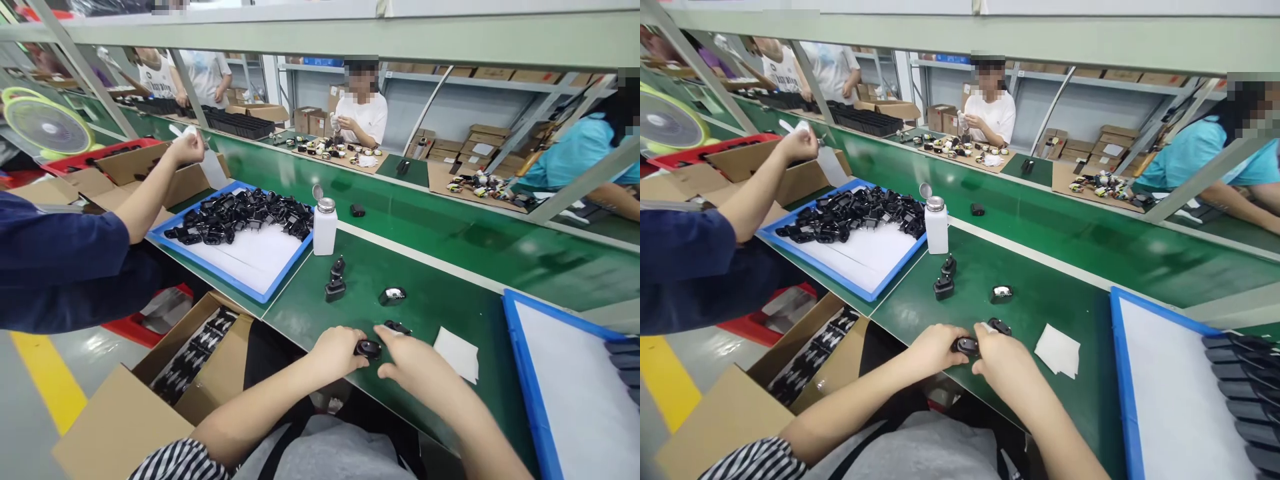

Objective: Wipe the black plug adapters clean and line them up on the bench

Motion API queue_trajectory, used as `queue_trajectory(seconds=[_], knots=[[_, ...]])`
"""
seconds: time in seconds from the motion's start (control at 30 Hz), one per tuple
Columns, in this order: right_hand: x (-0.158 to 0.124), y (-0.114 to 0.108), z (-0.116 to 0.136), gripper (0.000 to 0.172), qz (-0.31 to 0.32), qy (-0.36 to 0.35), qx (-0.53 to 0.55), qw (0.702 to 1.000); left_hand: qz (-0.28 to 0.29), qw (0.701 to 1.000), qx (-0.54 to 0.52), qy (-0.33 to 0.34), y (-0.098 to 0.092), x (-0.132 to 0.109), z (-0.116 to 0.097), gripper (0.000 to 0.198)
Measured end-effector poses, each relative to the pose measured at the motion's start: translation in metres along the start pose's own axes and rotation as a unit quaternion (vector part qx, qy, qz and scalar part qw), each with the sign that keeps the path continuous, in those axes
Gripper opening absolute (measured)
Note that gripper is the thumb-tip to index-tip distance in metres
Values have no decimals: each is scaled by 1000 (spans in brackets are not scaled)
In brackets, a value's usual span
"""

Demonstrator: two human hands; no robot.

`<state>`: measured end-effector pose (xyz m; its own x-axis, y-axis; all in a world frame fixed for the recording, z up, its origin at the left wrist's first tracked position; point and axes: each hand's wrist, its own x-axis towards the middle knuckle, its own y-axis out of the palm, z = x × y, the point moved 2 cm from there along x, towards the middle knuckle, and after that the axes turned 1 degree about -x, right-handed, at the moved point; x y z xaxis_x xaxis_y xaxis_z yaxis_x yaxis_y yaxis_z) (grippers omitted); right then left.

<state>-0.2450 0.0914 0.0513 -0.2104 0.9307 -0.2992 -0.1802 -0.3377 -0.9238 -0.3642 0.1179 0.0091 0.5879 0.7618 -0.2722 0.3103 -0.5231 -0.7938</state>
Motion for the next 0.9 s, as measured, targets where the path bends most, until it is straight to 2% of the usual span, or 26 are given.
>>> queue_trajectory(seconds=[0.07,0.13,0.2,0.27,0.33,0.4,0.5,0.53,0.6,0.7,0.73,0.8,0.9], knots=[[-3,-26,-9,45,-82,6,24,996,-43,998,-41,-2,0,-2,17,29],[11,-55,-21,40,-129,26,38,991,-94,993,-62,-27,-6,1,35,28],[45,-80,-36,38,-124,57,30,990,-142,984,-94,-55,-13,6,51,29],[95,-94,-52,41,-108,87,16,990,-184,968,-152,-76,-15,14,62,32],[151,-98,-69,48,-104,105,37,988,-226,948,-208,-87,-9,20,67,31],[202,-94,-85,57,-110,169,73,977,-261,929,-246,-91,1,21,68,27],[256,-82,-99,64,-123,222,82,964,-264,925,-263,-71,5,15,71,26],[268,-79,-102,66,-128,229,79,962,-260,929,-253,-65,-1,11,75,26],[285,-75,-106,71,-141,245,73,956,-273,937,-203,-74,-28,3,90,21],[300,-76,-112,68,-148,247,64,955,-338,923,-71,-172,-88,5,128,19],[302,-78,-114,63,-146,241,63,957,-339,915,-27,-216,-107,12,142,20],[304,-82,-117,49,-136,223,66,963,-293,922,39,-251,-137,37,163,24],[291,-89,-119,40,-140,182,87,969,-244,935,87,-243,-155,81,177,37]])
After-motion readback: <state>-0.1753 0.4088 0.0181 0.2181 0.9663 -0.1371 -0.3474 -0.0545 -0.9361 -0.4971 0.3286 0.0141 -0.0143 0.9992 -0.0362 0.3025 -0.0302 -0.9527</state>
